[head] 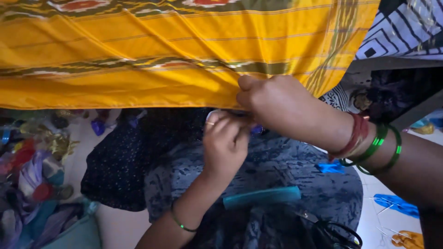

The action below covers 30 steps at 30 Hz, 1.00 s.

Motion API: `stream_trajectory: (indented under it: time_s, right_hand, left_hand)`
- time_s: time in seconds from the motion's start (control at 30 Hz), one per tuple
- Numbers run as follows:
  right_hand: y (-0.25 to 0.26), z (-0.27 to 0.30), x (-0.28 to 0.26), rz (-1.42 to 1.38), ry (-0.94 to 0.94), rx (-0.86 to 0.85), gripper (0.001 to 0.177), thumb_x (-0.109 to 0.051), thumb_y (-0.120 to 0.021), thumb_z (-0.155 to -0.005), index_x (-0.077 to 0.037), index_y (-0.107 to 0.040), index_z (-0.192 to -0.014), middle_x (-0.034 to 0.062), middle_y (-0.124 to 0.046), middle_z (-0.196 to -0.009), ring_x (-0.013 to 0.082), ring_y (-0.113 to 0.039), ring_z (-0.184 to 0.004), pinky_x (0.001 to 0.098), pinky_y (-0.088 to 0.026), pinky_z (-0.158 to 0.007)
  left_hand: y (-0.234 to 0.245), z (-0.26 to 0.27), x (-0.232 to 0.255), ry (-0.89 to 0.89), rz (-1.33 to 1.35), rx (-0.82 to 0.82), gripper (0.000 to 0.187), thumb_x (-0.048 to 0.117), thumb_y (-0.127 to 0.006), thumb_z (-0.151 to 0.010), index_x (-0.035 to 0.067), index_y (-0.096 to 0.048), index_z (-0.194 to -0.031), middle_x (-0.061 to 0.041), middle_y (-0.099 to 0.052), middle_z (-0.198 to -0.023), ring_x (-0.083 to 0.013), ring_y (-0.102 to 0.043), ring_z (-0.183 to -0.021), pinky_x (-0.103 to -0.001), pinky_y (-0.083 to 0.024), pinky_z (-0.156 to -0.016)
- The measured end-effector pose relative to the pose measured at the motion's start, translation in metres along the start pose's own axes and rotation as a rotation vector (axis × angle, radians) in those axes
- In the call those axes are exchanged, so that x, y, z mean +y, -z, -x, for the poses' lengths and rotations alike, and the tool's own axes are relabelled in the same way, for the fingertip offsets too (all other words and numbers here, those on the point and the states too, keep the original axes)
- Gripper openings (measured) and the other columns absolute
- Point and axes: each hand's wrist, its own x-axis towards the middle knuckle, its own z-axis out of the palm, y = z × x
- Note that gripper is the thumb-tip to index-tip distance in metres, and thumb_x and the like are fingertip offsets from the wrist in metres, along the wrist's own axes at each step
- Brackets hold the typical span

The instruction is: Tying decorative knots and cutting thread tassels on the edge of a yellow sari.

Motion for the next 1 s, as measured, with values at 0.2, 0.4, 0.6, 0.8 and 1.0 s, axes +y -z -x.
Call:
stream_trajectory:
  time_s: [0.2, 0.4, 0.6, 0.8, 1.0]
  right_hand:
    - [0.01, 0.019, -0.01, 0.053, -0.092, 0.025, 0.016, -0.017, -0.079, -0.072, -0.009, -0.068, -0.081, 0.0099, -0.064, -0.085, 0.034, -0.069, -0.067, 0.0447, -0.054, -0.056]
    - [-0.018, 0.072, -0.009, -0.212, -0.344, 0.188, 0.032, -0.014, -0.08, -0.078, -0.009, -0.074, -0.109, 0.0106, -0.071, -0.081, 0.0325, -0.07, -0.067, 0.0416, -0.055, -0.057]
    - [-0.023, 0.1, 0.0, -0.243, -0.289, 0.221, 0.026, -0.004, -0.072, -0.085, -0.013, -0.073, -0.109, 0.0109, -0.07, -0.084, 0.0309, -0.071, -0.075, 0.0388, -0.057, -0.064]
    - [0.011, 0.06, -0.015, -0.114, 0.001, 0.093, 0.037, -0.001, -0.069, -0.072, -0.008, -0.069, -0.109, 0.0077, -0.069, -0.101, 0.0285, -0.072, -0.078, 0.0393, -0.057, -0.06]
    - [0.007, 0.002, 0.0, -0.009, 0.095, -0.007, 0.02, -0.02, -0.073, -0.077, -0.011, -0.07, -0.095, 0.0083, -0.062, -0.087, 0.0291, -0.069, -0.067, 0.0423, -0.053, -0.052]
  left_hand:
    - [-0.013, 0.002, -0.005, -0.215, -0.262, 0.004, 0.017, 0.002, -0.072, -0.085, 0.004, -0.066, -0.101, -0.014, -0.068, -0.094, -0.0326, -0.063, -0.097, -0.044, -0.047, -0.09]
    - [-0.047, 0.041, -0.056, 0.711, 0.748, -0.205, 0.009, 0.009, -0.071, -0.099, 0.001, -0.069, -0.103, -0.002, -0.066, -0.088, -0.0085, -0.058, -0.078, -0.026, -0.045, -0.07]
    - [-0.045, 0.046, -0.051, 0.73, 0.97, -0.079, 0.014, 0.004, -0.072, -0.095, -0.001, -0.072, -0.109, -0.006, -0.074, -0.095, -0.0123, -0.069, -0.088, -0.027, -0.055, -0.085]
    - [-0.025, 0.028, -0.03, 0.532, 0.572, -0.039, 0.012, 0.005, -0.076, -0.092, 0.001, -0.075, -0.103, -0.005, -0.074, -0.096, -0.0128, -0.067, -0.088, -0.026, -0.054, -0.084]
    - [-0.016, 0.016, -0.017, 0.254, 0.173, -0.044, 0.009, 0.008, -0.081, -0.09, 0.003, -0.074, -0.093, -0.005, -0.069, -0.087, -0.0176, -0.065, -0.082, -0.03, -0.051, -0.078]
